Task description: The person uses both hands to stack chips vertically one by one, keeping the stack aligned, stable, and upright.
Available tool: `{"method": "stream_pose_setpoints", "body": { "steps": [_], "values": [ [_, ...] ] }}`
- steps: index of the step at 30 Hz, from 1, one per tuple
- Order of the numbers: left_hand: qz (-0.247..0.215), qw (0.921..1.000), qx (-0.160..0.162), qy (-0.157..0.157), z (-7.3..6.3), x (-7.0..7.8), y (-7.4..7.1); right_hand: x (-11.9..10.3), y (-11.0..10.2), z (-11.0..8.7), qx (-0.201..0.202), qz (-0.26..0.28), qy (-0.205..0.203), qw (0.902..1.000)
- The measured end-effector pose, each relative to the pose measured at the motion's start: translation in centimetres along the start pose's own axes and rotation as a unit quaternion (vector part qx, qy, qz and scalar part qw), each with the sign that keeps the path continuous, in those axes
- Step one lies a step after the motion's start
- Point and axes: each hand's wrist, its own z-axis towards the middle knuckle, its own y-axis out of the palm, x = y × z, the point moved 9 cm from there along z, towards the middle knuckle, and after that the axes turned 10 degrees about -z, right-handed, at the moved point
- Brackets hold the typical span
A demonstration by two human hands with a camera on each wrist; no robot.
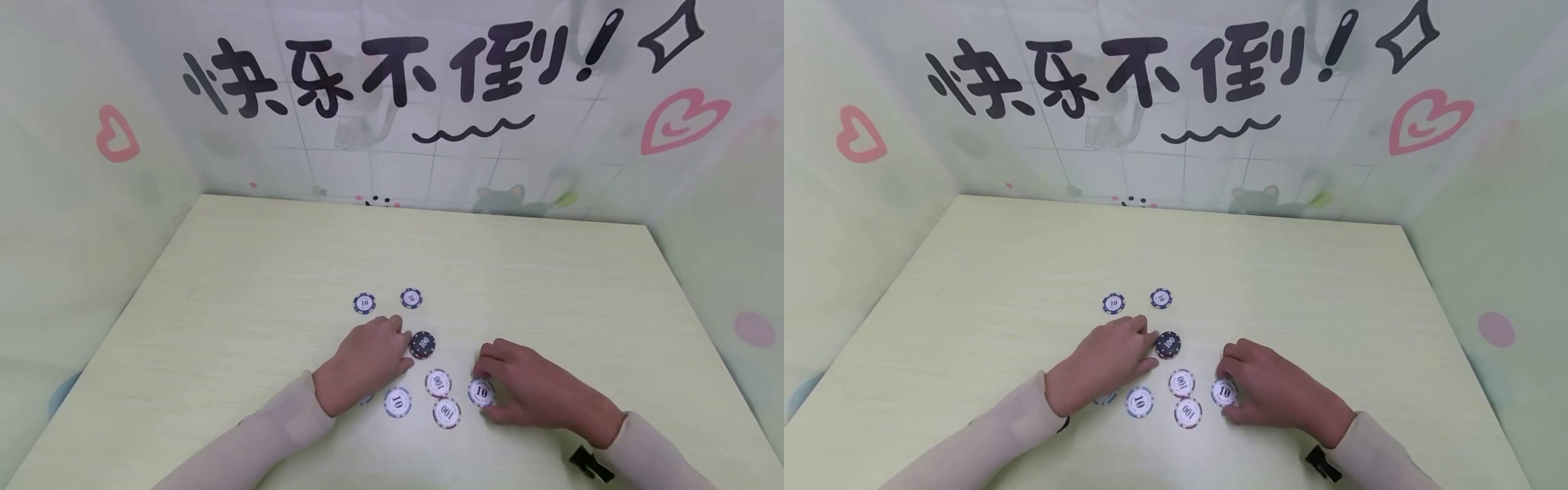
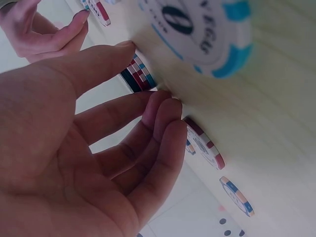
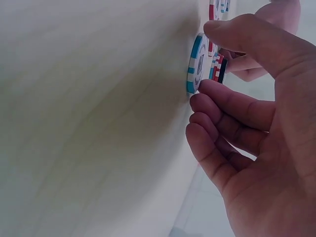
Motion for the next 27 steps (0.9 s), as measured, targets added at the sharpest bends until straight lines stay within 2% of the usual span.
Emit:
{"method": "stream_pose_setpoints", "body": {
  "steps": [8, 27],
  "values": [
    [-0.008, 1.0000, -0.004, -0.004, 0.0, 0.0, 0.0, -0.1, -0.1, -0.1, 0.020, -0.004, -0.027, 0.9994],
    [-0.010, 0.9999, 0.000, -0.004, -0.1, -0.1, 0.3, 0.4, 0.3, 1.3, 0.015, -0.006, -0.015, 0.9998]
  ]
}}
